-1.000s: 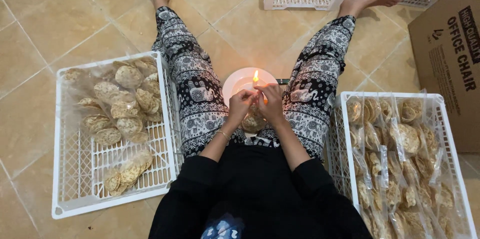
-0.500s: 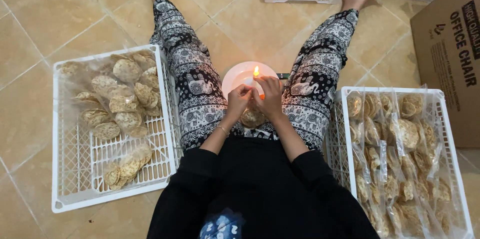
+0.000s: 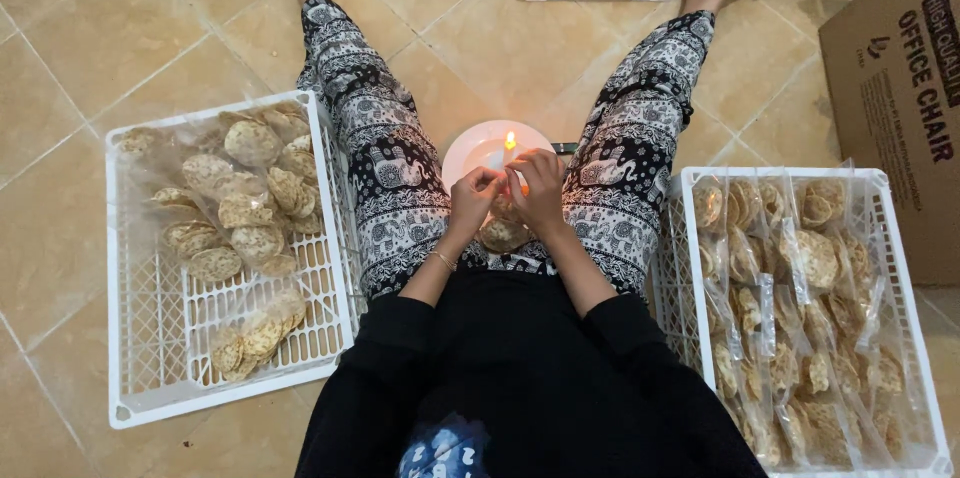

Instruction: Sealing plastic bags containing food items using a candle flame and sorting them into crates

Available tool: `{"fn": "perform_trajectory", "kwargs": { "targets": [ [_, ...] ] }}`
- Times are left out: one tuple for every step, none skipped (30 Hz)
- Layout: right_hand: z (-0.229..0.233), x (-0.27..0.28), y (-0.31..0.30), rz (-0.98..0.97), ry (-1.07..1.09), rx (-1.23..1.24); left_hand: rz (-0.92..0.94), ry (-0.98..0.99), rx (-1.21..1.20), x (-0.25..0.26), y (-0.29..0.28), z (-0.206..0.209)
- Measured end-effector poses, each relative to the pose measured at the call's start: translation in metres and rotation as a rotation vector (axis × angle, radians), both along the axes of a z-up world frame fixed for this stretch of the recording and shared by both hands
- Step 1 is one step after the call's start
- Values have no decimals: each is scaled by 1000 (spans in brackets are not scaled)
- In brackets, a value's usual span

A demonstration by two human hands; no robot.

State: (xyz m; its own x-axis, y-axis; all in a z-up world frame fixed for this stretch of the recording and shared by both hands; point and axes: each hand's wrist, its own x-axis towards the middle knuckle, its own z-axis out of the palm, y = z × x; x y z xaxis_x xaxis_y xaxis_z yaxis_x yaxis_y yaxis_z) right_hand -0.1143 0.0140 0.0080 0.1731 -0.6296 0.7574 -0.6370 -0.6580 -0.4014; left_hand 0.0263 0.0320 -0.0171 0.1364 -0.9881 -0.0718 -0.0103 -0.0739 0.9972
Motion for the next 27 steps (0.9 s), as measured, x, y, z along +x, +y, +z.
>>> {"fn": "perform_trajectory", "kwargs": {
  "targets": [
    [1, 0, 0, -1, 0, 0, -1, 0, 0, 1, 1, 3],
    [1, 0, 0, -8, -13, 4, -5, 5, 8, 1, 2, 5],
    [1, 1, 1, -16, -25, 7, -8, 11, 17, 2, 2, 8],
    [-2, 0, -1, -18, -26, 8, -10, 10, 17, 2, 3, 7],
    [-5, -1, -2, -18, -51, 7, -5, 30, 19, 3, 3, 6],
    [-8, -2, -4, -18, -75, 6, 0, 49, 21, 3, 3, 5],
    [-9, -3, -4, -19, -76, 7, -1, 49, 22, 3, 4, 7],
    [-10, -3, -5, -20, -97, 12, 3, 55, 23, 3, 5, 8],
    [-10, -4, -6, -22, -117, 16, 6, 61, 23, 3, 5, 10],
    [-8, -6, -6, -22, -118, 15, 6, 61, 22, 3, 6, 12],
    [-6, -7, -5, -24, -136, 26, 12, 71, 28, 2, 8, 15],
    [-4, -8, -4, -26, -154, 38, 18, 82, 33, 2, 10, 17],
    [-6, -9, -4, -27, -155, 38, 16, 81, 33, 3, 9, 13],
    [-7, -10, -3, -35, -139, 36, 21, 100, 39, 4, 8, 10],
    [-8, -12, -3, -44, -124, 35, 26, 119, 44, 4, 8, 6],
    [-7, -13, -1, -46, -124, 35, 24, 119, 45, 6, 12, 19],
    [-6, -14, 0, -67, -115, 84, 13, 114, 15, 7, 16, 32],
    [-6, -16, 1, -88, -105, 133, 2, 110, -14, 8, 20, 46],
    [-3, -18, 5, -90, -106, 133, -1, 109, -14, 7, 21, 47],
    [-1, -21, 8, -69, -182, 230, 20, 134, -23, 7, 21, 47],
    [0, -25, 13, -49, -258, 328, 39, 160, -32, 6, 21, 48],
    [6, -24, 19, -53, -258, 328, 35, 161, -30, 7, 21, 49],
    [11, -25, 26, -10, -364, 505, 56, 172, -48, 8, 21, 50],
    [17, -27, 32, 34, -471, 681, 77, 183, -66, 8, 20, 51],
    [16, -27, 34, 19, -475, 678, 62, 184, -64, 8, 16, 45],
    [16, -27, 36, 121, -549, 744, 74, 207, -75, 7, 12, 40],
    [15, -29, 40, 218, -626, 808, 80, 229, -81, 4, 8, 34]
  ]
}}
